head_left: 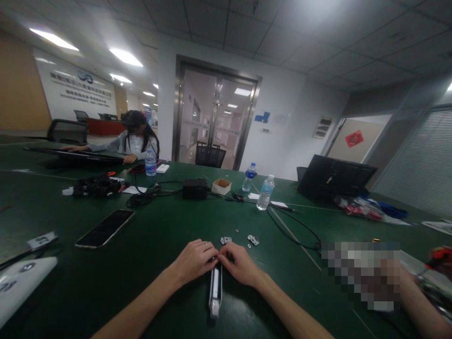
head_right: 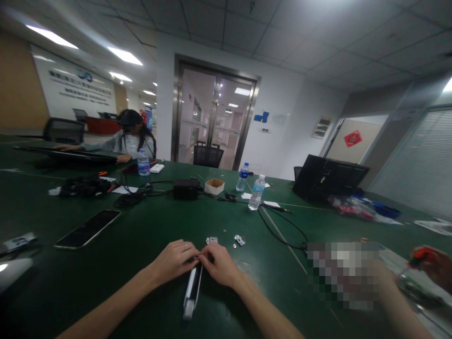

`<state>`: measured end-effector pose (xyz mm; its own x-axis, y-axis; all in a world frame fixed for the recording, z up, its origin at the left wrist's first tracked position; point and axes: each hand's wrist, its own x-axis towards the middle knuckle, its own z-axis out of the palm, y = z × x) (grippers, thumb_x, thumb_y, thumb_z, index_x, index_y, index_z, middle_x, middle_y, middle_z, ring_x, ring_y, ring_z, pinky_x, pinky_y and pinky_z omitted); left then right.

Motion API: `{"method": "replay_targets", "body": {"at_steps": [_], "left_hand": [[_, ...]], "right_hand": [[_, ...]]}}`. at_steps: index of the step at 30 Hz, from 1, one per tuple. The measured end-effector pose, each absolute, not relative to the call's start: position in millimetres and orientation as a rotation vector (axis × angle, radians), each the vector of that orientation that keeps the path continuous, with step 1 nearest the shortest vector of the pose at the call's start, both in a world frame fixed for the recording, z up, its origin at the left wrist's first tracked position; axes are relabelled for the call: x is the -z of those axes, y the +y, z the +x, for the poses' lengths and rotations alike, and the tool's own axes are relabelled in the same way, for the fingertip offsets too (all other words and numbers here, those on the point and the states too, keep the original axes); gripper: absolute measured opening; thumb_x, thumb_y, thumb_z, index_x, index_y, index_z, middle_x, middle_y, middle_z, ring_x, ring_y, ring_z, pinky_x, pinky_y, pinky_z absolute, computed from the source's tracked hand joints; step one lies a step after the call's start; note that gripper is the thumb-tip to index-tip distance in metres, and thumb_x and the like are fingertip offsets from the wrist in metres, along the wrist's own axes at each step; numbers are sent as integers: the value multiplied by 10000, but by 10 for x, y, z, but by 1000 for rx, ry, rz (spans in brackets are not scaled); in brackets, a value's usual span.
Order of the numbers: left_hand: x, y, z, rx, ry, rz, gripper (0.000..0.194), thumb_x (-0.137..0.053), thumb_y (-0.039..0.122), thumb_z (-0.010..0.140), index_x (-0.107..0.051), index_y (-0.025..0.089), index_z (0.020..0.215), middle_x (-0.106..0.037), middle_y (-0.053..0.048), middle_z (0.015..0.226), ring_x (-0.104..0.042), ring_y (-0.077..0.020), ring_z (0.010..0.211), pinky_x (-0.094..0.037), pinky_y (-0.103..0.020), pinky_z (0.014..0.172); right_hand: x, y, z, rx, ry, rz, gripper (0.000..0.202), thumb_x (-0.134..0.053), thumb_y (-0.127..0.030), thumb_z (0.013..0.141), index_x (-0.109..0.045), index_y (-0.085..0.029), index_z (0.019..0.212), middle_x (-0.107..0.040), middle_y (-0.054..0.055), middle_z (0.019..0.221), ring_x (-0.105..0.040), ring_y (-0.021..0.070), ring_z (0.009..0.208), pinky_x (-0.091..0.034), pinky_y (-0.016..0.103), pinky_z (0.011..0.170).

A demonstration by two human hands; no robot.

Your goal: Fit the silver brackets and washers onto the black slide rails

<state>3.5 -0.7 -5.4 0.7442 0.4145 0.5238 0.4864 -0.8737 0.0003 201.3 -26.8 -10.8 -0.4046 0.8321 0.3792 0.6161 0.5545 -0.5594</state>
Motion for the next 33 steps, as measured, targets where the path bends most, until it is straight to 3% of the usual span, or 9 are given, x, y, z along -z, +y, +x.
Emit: {"method": "replay_targets", "body": {"at_steps": [33], "left_hand": [[-29,-15,2,739,-922,-2901,111,-565,167,827,-635,172,914,-683,-24,870,-634,-156,772,-424,-260,679]], "right_hand": [[25,-285,2085,-382,-2164,-1082,157,-505,-256,899,-576,-176,784,-571,8,742,-509,129,686,-403,246,645]]}}
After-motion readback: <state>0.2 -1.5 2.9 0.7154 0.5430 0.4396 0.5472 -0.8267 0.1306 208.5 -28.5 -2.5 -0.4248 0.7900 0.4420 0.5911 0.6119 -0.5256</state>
